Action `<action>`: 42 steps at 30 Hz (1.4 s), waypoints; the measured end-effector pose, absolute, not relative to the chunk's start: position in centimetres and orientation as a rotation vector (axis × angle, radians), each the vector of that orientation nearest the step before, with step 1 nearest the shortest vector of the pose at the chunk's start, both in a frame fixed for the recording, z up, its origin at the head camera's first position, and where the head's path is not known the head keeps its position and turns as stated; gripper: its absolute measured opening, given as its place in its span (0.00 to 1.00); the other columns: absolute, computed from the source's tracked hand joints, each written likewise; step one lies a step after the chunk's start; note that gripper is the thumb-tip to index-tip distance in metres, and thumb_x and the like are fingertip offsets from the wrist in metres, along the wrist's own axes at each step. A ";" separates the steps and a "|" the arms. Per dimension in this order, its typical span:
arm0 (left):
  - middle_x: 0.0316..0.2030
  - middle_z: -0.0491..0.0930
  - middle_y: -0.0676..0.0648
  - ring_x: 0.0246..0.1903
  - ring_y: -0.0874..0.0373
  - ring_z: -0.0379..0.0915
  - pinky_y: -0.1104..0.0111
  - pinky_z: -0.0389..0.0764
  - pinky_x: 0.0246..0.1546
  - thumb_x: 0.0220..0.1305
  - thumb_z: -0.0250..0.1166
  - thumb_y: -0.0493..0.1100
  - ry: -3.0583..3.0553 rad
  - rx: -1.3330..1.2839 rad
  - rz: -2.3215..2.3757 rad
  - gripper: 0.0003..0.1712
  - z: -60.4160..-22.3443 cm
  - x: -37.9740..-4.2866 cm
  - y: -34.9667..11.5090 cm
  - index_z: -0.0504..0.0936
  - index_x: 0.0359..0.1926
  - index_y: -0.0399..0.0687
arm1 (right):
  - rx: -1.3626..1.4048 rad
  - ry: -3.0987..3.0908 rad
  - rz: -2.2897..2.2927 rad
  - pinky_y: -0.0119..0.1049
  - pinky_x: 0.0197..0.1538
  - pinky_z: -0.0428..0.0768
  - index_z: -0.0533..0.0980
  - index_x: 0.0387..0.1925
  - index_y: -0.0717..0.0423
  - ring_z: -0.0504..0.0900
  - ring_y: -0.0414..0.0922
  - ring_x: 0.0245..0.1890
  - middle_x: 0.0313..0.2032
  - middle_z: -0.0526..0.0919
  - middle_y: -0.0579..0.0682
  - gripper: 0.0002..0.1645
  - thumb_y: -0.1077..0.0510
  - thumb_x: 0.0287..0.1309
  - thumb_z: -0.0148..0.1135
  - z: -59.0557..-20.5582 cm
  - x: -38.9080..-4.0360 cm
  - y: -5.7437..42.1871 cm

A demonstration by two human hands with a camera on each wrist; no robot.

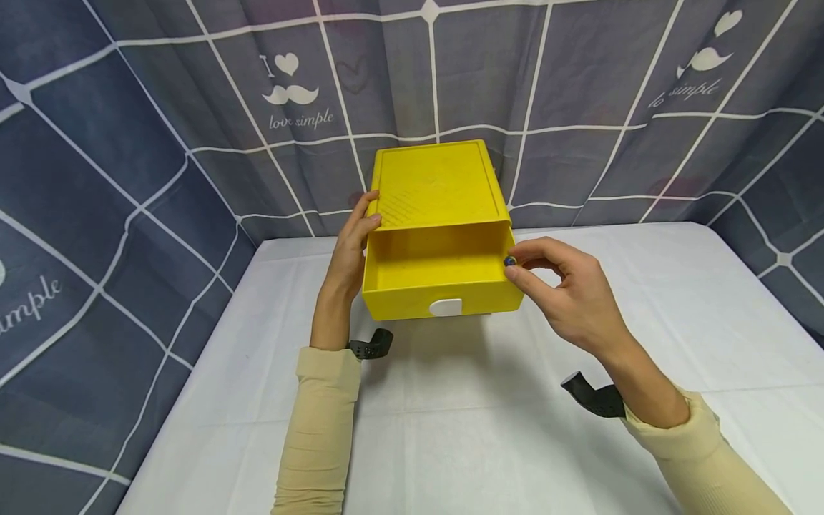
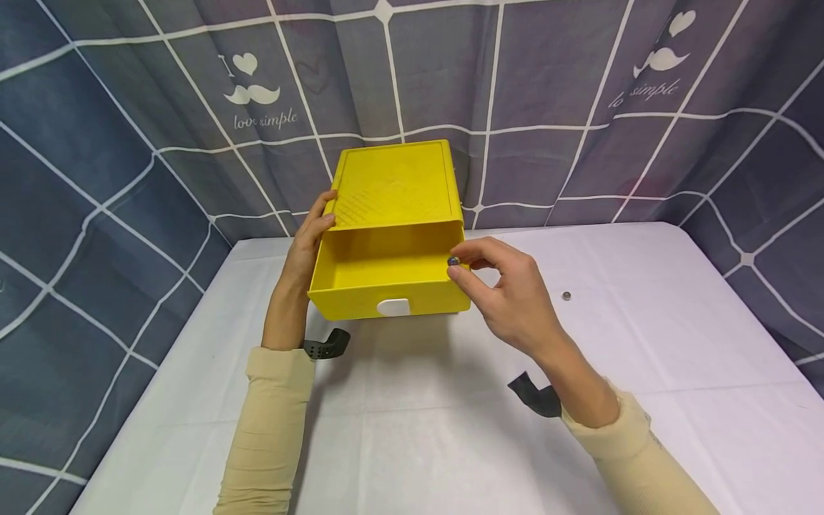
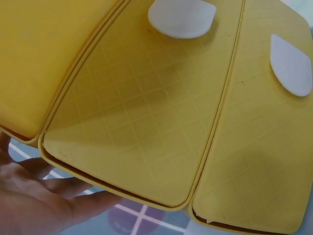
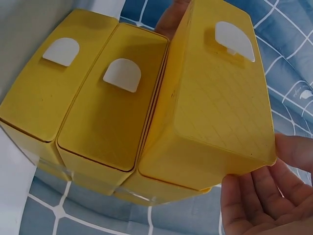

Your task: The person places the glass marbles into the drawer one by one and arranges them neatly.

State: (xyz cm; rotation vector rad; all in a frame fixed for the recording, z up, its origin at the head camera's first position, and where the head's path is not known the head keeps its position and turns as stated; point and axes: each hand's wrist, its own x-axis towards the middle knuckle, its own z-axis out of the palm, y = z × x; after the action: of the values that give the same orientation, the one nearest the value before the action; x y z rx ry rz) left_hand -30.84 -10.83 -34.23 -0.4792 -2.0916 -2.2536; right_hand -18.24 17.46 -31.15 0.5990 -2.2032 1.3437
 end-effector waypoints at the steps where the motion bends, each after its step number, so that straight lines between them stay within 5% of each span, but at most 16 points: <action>1: 0.74 0.52 0.55 0.70 0.56 0.50 0.49 0.51 0.69 0.70 0.52 0.52 -2.090 -0.480 -2.256 0.33 -34.2 -30.9 -10.8 0.59 0.74 0.57 | 0.601 -2.201 1.353 0.30 0.49 0.76 0.81 0.41 0.64 0.81 0.39 0.37 0.38 0.84 0.50 0.10 0.71 0.56 0.67 -31.1 -18.2 17.5; 42: 0.73 0.54 0.54 0.69 0.55 0.53 0.49 0.54 0.67 0.68 0.52 0.53 -2.066 -0.478 -2.271 0.32 -34.3 -30.9 -10.8 0.62 0.73 0.57 | 0.568 -2.092 1.441 0.29 0.52 0.76 0.80 0.42 0.69 0.82 0.44 0.43 0.40 0.83 0.61 0.09 0.74 0.60 0.60 -32.1 -17.4 18.2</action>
State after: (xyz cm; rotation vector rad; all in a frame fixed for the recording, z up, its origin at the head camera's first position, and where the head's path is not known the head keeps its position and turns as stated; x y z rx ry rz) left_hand -30.88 -10.80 -34.33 -0.4778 -2.0660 -2.2712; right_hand -17.44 18.17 -32.11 0.5682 -2.0920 1.4409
